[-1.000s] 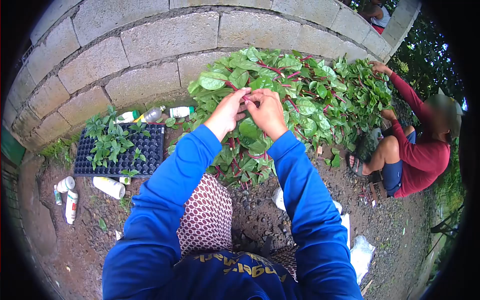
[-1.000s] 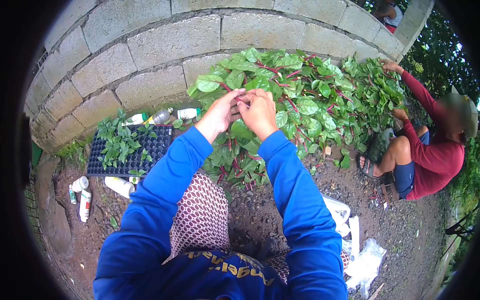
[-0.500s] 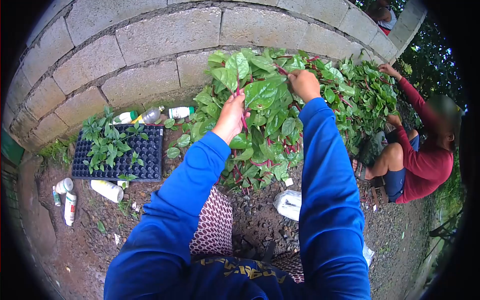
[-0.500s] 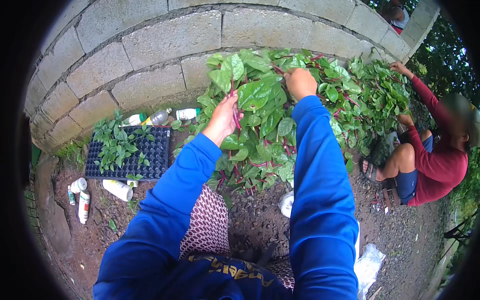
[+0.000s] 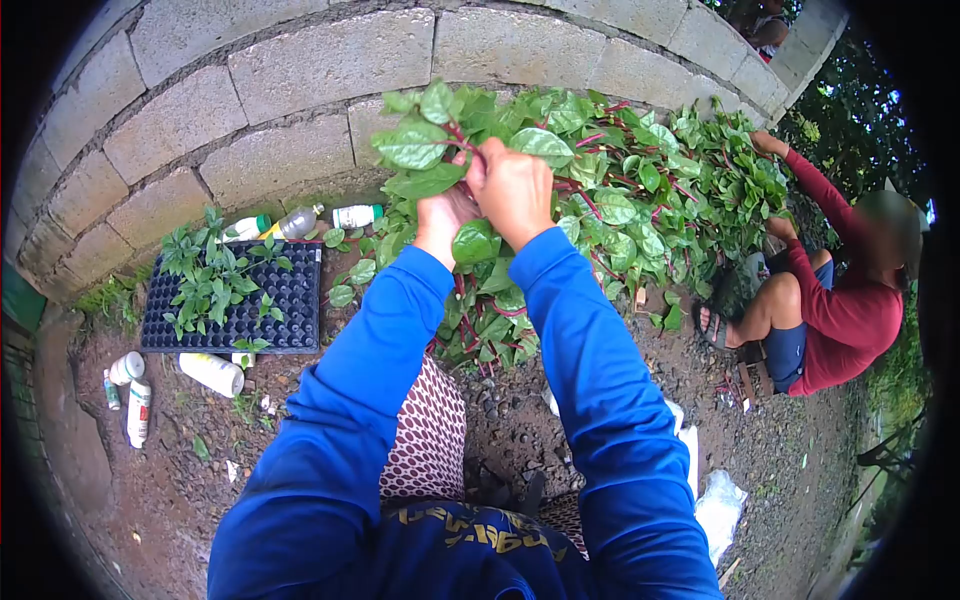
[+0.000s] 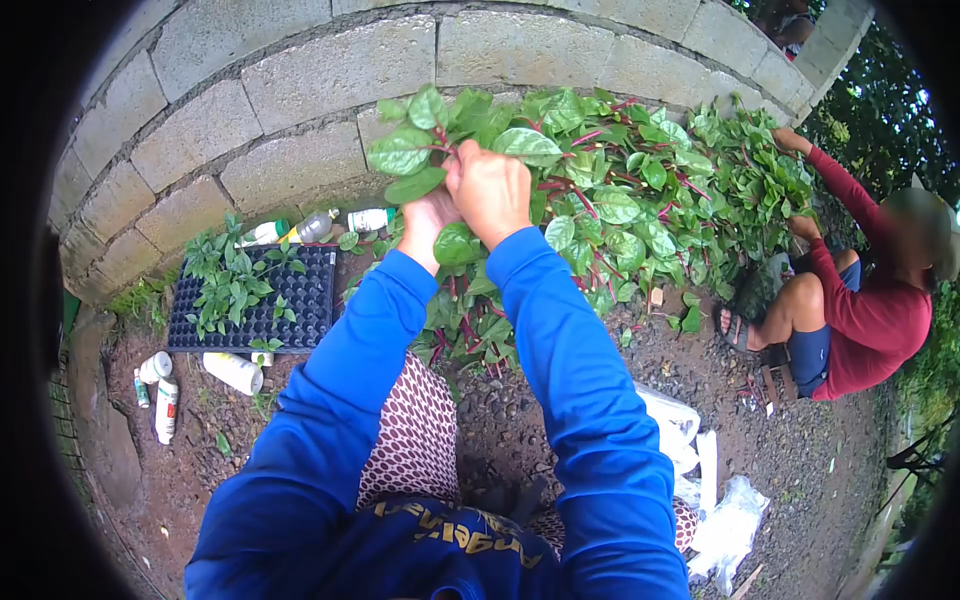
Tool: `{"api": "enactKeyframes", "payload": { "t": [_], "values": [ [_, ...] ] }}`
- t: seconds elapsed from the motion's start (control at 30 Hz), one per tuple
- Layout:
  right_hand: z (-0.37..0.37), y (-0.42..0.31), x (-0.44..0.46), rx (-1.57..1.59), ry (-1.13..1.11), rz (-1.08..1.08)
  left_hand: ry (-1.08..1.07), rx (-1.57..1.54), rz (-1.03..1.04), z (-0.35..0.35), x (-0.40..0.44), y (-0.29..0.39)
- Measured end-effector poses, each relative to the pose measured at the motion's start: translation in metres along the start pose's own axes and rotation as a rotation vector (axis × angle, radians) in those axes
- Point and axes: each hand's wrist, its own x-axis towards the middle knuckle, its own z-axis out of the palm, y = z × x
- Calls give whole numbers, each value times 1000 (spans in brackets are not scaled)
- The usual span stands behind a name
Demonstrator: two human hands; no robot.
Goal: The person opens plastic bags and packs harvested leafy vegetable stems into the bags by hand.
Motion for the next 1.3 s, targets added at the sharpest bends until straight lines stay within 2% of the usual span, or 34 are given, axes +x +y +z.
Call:
{"api": "enactKeyframes", "payload": {
  "t": [0.1,0.2,0.23,0.3,0.37,0.43,0.5,0.6,0.7,0.73,0.83,0.97,1.0,1.17,1.23,1.3],
  "values": [
    [28,-5,-18,53,-97,-104,14,-113,-159,8,-19,22],
    [17,9,-10,318,-334,-288,94,-15,-96,3,-9,32],
    [14,11,-3,419,-313,-130,-15,-22,-133,-22,0,38],
    [16,20,20,364,-124,34,213,-69,55,-12,1,46],
    [33,23,37,216,-22,-62,342,-36,119,-21,4,52],
    [51,16,33,-9,-243,-8,435,-21,159,-35,8,59],
    [64,14,29,-361,-589,134,504,-6,152,-50,10,62],
    [118,44,2,-720,-396,205,544,40,137,-68,15,62],
    [81,31,13,-605,-607,272,566,122,185,-74,12,65],
    [83,35,12,-666,-560,234,618,83,247,-76,16,65],
    [81,47,17,-667,-636,260,681,76,328,-85,19,72],
    [68,51,18,-688,-582,133,686,36,321,-76,13,78],
    [63,54,15,-697,-499,65,657,38,307,-70,12,79],
    [4,58,17,-641,-372,-73,505,96,232,-41,7,82],
    [-23,54,12,-573,-271,-50,464,194,261,-37,7,81],
    [-14,72,-12,-599,-342,58,428,278,283,-32,7,75]
  ]
}}
